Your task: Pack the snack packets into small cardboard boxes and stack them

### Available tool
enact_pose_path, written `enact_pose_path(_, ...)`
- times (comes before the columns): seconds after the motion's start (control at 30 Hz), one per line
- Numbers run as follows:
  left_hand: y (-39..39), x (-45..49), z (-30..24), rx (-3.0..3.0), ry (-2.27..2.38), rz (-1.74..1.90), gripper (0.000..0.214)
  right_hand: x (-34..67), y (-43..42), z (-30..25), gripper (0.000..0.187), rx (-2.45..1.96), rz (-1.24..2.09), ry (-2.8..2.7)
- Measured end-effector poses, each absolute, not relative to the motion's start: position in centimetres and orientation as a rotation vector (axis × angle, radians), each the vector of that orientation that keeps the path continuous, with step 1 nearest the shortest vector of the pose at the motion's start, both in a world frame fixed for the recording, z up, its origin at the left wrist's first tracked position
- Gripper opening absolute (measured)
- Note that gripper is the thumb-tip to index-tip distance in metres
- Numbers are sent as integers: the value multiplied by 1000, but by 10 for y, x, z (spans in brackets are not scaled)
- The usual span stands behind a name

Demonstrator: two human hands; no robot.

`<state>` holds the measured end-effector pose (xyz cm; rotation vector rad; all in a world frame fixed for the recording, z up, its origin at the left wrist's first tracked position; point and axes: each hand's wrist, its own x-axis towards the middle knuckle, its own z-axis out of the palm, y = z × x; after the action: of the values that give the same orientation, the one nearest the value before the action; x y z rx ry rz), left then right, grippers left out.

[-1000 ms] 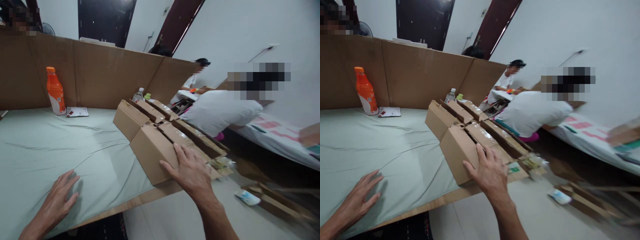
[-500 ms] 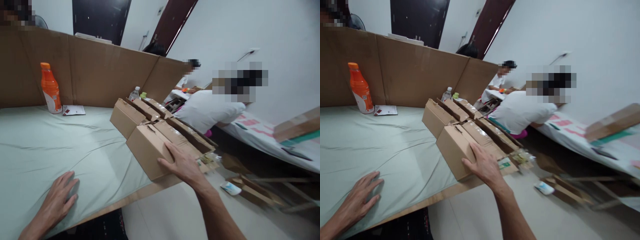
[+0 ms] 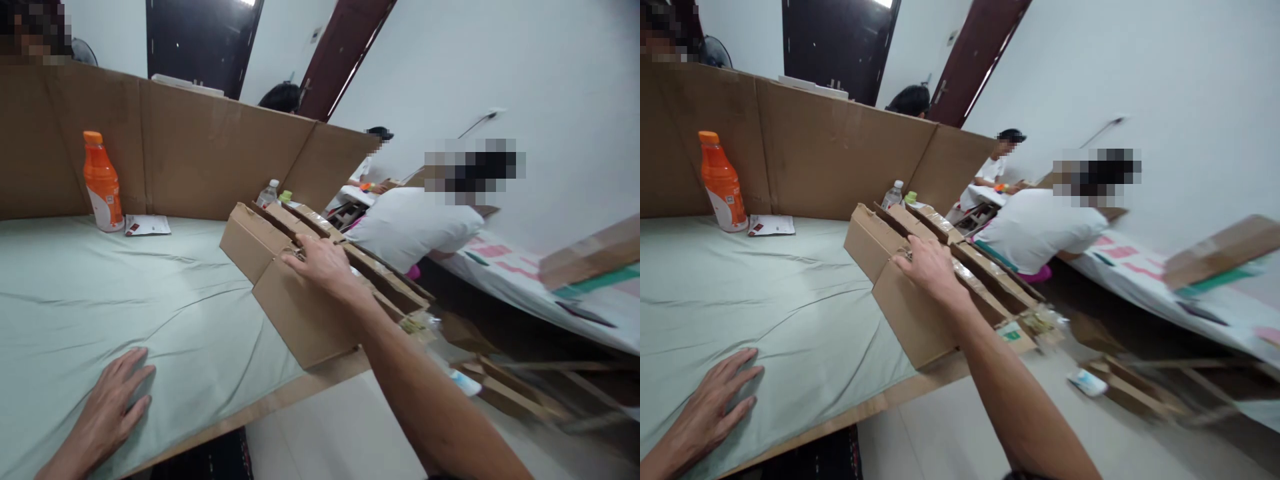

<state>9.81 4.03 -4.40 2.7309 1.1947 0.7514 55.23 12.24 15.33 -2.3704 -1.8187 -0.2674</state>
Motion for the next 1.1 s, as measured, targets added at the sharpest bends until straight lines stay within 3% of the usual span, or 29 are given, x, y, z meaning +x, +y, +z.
enact_pose_path(0.17, 41, 100, -43, 2741, 1156, 861, 32, 548, 183, 160, 23, -2434, -72, -1746)
enact_pose_path(0.3, 40, 104, -41, 2752, 1157, 903, 30, 545, 198, 158, 16, -2434, -7, -1719)
enact_pose_path(0.53, 39, 108, -38, 2762, 1145, 921, 30, 538, 193, 166, 22, -2359, -27, -1756)
enact_pose_path(0.7, 40, 107, -37, 2788, 1134, 966, 29, 543, 119, 171, 38, -2187, -217, -1804)
enact_pose_path(0.83, 43, 105, -41, 2834, 1124, 941, 29, 558, 43, 137, 42, -2098, -501, -1930)
enact_pose_path(0.97, 49, 100, -44, 2876, 1121, 918, 31, 567, 18, 95, 44, -2381, -361, -1971)
enact_pose_path(1.1, 46, 99, -42, 2894, 1127, 897, 32, 569, 25, 80, 42, -2381, -321, -1979)
